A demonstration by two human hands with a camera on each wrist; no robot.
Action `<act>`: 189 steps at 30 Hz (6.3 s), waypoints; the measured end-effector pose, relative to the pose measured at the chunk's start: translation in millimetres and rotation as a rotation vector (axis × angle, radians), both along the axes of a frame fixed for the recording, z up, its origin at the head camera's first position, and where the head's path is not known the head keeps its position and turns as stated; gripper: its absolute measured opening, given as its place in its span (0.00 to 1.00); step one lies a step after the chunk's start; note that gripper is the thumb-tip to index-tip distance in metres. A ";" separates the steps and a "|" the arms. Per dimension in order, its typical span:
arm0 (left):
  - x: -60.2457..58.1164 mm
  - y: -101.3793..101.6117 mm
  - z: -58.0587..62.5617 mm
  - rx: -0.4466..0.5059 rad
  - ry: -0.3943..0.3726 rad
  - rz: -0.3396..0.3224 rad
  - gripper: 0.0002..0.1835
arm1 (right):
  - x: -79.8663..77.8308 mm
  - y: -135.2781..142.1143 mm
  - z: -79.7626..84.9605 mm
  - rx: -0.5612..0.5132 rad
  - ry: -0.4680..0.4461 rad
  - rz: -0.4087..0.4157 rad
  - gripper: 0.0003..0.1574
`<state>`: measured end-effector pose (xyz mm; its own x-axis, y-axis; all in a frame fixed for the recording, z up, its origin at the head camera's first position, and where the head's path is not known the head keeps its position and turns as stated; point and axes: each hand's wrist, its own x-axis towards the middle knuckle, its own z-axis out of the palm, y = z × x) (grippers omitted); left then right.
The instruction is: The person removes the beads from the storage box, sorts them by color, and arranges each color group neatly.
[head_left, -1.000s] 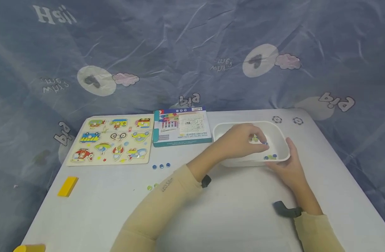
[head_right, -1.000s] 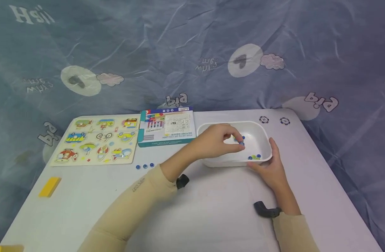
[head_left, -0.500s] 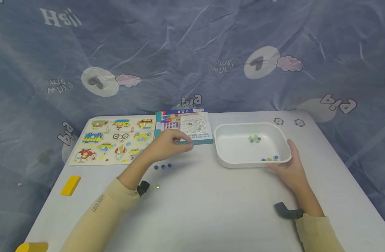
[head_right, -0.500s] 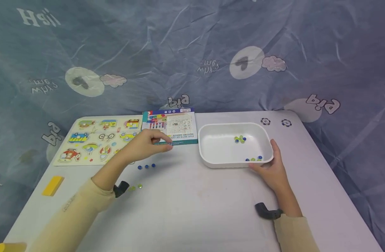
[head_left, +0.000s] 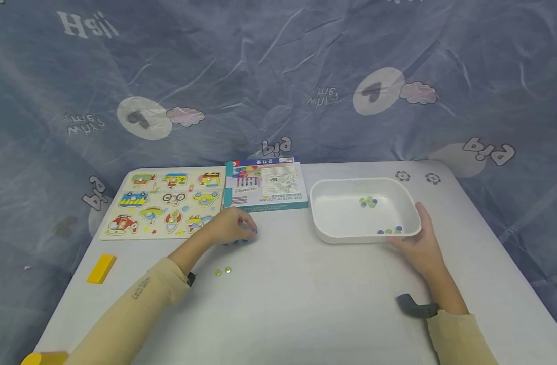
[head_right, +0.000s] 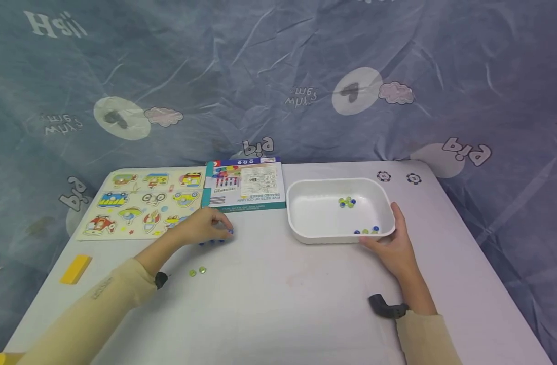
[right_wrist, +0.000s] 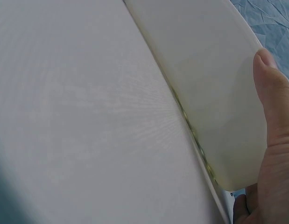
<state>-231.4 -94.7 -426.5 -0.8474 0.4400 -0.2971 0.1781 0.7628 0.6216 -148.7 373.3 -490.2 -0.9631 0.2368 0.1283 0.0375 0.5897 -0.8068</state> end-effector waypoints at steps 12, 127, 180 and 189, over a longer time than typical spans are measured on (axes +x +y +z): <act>3.3 4.5 -13.9 -0.072 0.042 -0.035 0.05 | 0.1 -0.5 0.1 -0.021 -0.008 0.009 0.75; -9.2 309.0 -18.5 0.143 -0.033 -0.211 0.07 | 2.6 -0.9 5.4 -0.032 -0.041 0.024 0.74; 35.6 175.9 87.6 0.337 0.306 -0.278 0.11 | -1.1 4.6 0.8 -0.004 -0.018 0.010 0.74; 22.6 84.7 70.8 0.292 0.253 -0.069 0.10 | -0.4 1.3 1.6 0.008 -0.036 -0.012 0.73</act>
<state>-208.8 -10.0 -355.8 -0.8434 0.5335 0.0636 0.3983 0.5413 0.7405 -149.1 374.5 -488.6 -0.9642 0.2477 0.0952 0.0739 0.5952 -0.8002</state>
